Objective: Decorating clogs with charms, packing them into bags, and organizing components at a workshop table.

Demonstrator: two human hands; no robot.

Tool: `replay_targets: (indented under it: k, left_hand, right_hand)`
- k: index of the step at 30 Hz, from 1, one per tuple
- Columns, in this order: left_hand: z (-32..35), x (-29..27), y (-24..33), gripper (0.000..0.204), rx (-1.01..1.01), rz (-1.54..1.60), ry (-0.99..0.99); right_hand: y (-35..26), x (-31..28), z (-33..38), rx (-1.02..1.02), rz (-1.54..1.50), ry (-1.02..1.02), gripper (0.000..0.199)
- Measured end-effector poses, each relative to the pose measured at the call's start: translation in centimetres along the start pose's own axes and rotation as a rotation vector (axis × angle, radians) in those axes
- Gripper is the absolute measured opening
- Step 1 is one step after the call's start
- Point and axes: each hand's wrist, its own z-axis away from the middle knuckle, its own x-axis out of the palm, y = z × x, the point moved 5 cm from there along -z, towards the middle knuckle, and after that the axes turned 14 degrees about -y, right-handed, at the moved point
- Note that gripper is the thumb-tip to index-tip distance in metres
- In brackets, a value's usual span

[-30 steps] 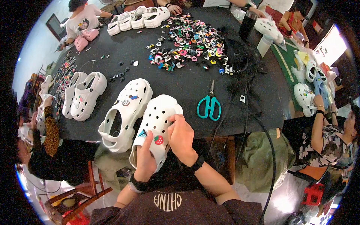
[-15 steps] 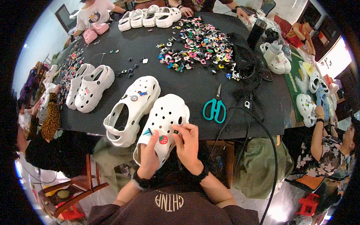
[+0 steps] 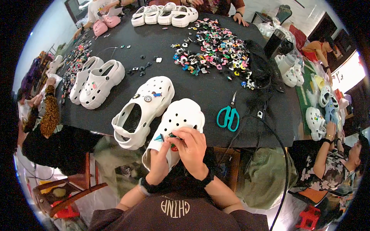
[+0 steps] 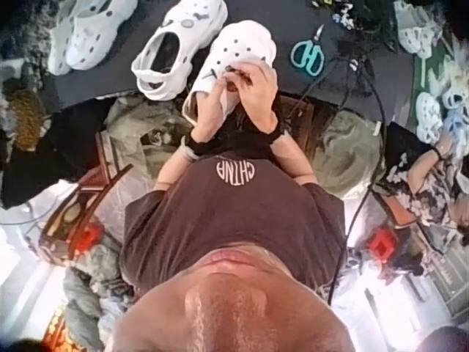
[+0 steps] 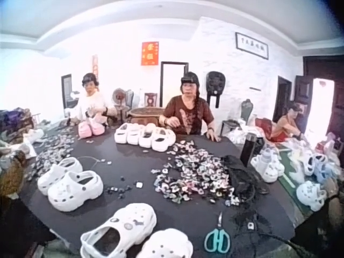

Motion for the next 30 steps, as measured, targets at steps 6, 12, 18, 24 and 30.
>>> replay_targets:
  k: [6,12,18,24,30]
  left_hand:
    - [0.0,-0.1,-0.1,0.036,-0.020,0.031,0.011]
    - [-0.5,0.4,0.1,0.036,-0.063,0.092,-0.003]
    - [-1.3,1.4,1.0,0.034,-0.067,0.045,-0.038]
    - [-1.0,0.9,0.6,0.033,0.000,-0.060,0.015]
    - [-0.8,1.1,0.8,0.034,0.022,-0.106,0.021]
  right_hand:
    - [0.0,0.3,0.2,-0.125,0.103,-0.035,0.022]
    - [0.7,0.6,1.2,-0.132,0.078,-0.066,0.028]
    - [0.8,0.2,1.4,-0.084,0.009,-0.031,0.028]
    - [0.2,-0.4,1.2,-0.137,0.059,-0.023,0.025]
    - [0.8,-0.4,1.2,0.083,-0.018,-0.045,0.022]
